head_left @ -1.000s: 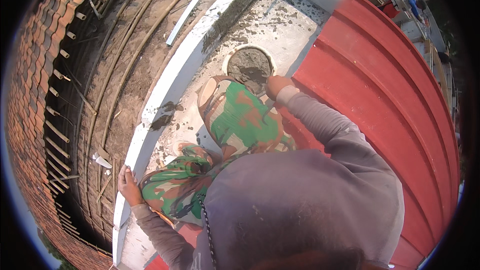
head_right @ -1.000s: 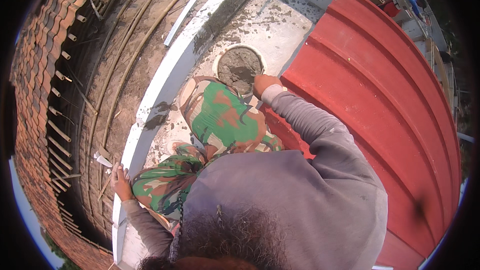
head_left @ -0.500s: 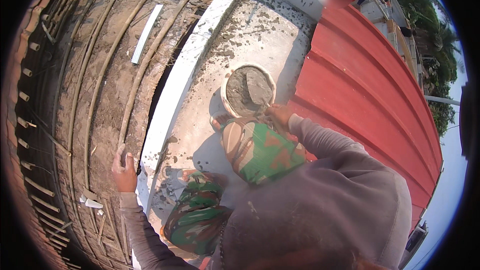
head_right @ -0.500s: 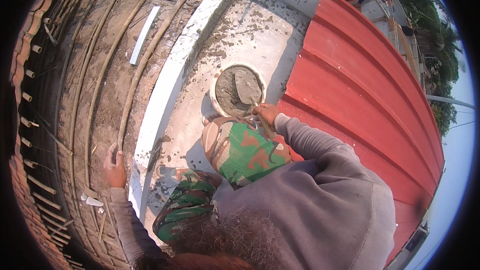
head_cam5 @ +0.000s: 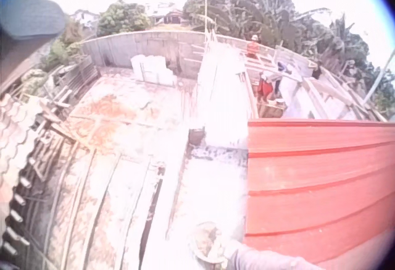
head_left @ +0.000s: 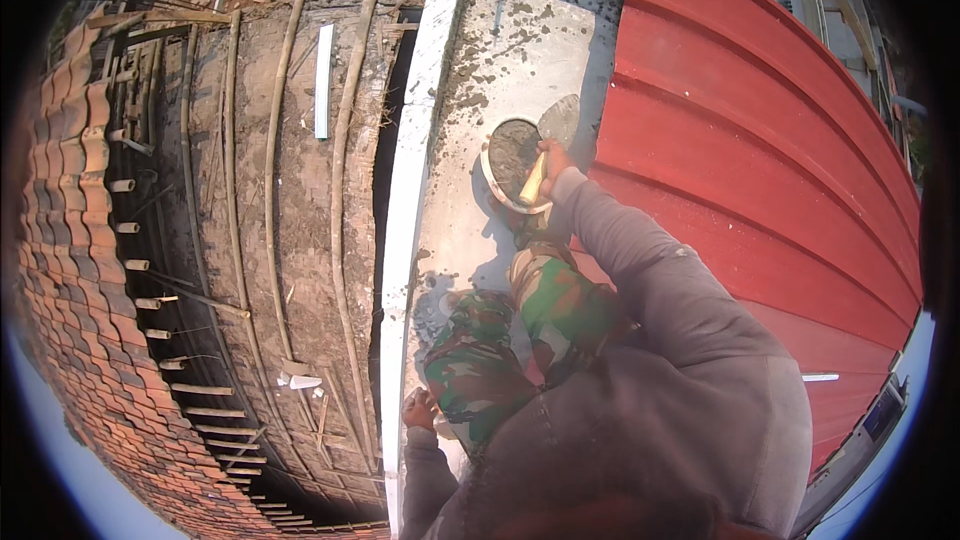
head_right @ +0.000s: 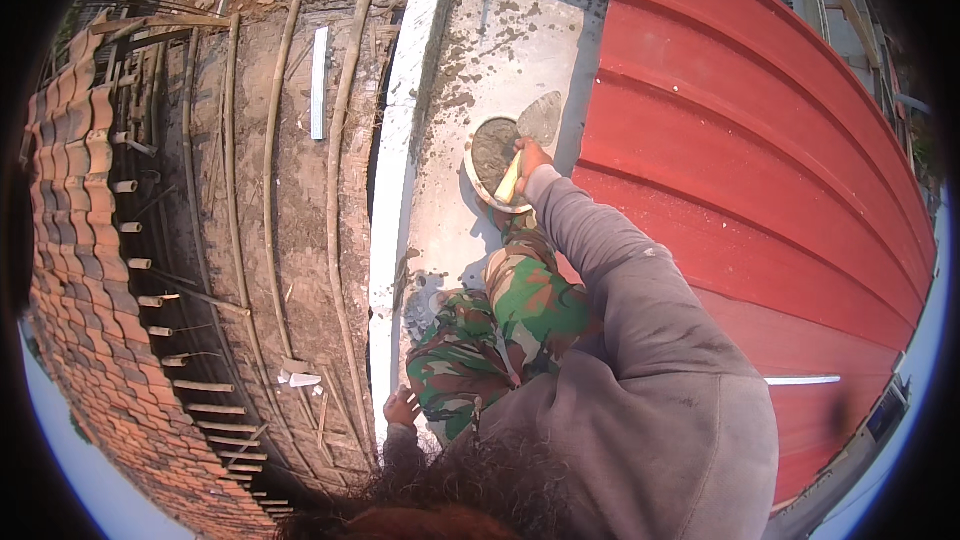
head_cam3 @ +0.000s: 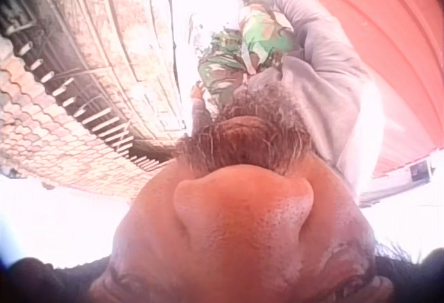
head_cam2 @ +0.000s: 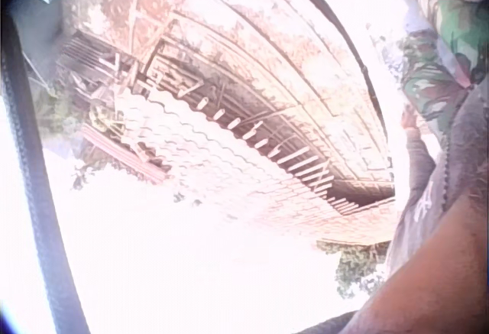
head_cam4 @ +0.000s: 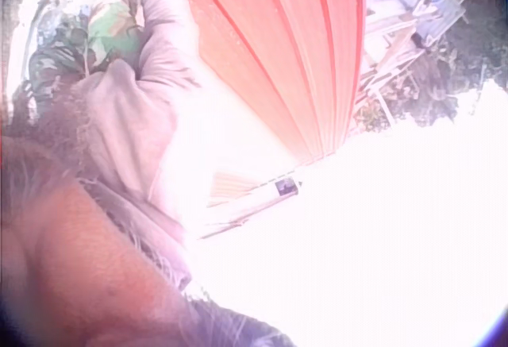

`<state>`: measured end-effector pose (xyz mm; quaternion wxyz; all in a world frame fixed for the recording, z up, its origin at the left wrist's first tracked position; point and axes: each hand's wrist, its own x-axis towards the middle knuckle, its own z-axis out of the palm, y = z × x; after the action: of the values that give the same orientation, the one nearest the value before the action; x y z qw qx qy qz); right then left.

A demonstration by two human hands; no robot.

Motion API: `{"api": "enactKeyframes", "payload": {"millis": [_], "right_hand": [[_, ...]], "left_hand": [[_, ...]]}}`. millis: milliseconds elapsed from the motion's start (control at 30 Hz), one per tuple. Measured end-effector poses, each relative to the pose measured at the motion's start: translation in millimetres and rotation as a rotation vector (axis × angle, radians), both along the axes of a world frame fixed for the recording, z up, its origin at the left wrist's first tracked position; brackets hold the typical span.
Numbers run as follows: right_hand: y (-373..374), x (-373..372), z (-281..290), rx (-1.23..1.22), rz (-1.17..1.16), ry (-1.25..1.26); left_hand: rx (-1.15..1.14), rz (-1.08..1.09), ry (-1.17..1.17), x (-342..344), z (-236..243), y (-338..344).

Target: The person applies cement from a bucket onto a white concrete ledge using a trowel. The person smooths the cement along the edge while working on a roof.

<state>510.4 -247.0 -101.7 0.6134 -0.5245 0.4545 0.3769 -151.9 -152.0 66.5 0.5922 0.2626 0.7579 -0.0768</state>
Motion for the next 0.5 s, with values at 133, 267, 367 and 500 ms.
{"api": "enactKeyframes", "payload": {"millis": [133, 267, 367, 500], "right_hand": [[-3.9, 29.1, 19.5, 0.048, -0.126, -0.008], [6.4, 55.6, 25.1, 0.03, -0.266, -0.064], [3.6, 100.8, 51.9, 0.046, -0.374, -0.103], [1.7, 145.5, 65.3, 0.046, -0.462, -0.116]], "left_hand": [[-0.082, 0.251, -0.01, 12.1, 65.4, 21.8], [-0.059, 0.074, -0.039, 64.2, 84.8, 89.3], [0.111, -0.304, 0.016, 151.5, 79.4, 133.4], [0.159, -0.427, -0.115, 233.8, 41.8, 201.8]]}}
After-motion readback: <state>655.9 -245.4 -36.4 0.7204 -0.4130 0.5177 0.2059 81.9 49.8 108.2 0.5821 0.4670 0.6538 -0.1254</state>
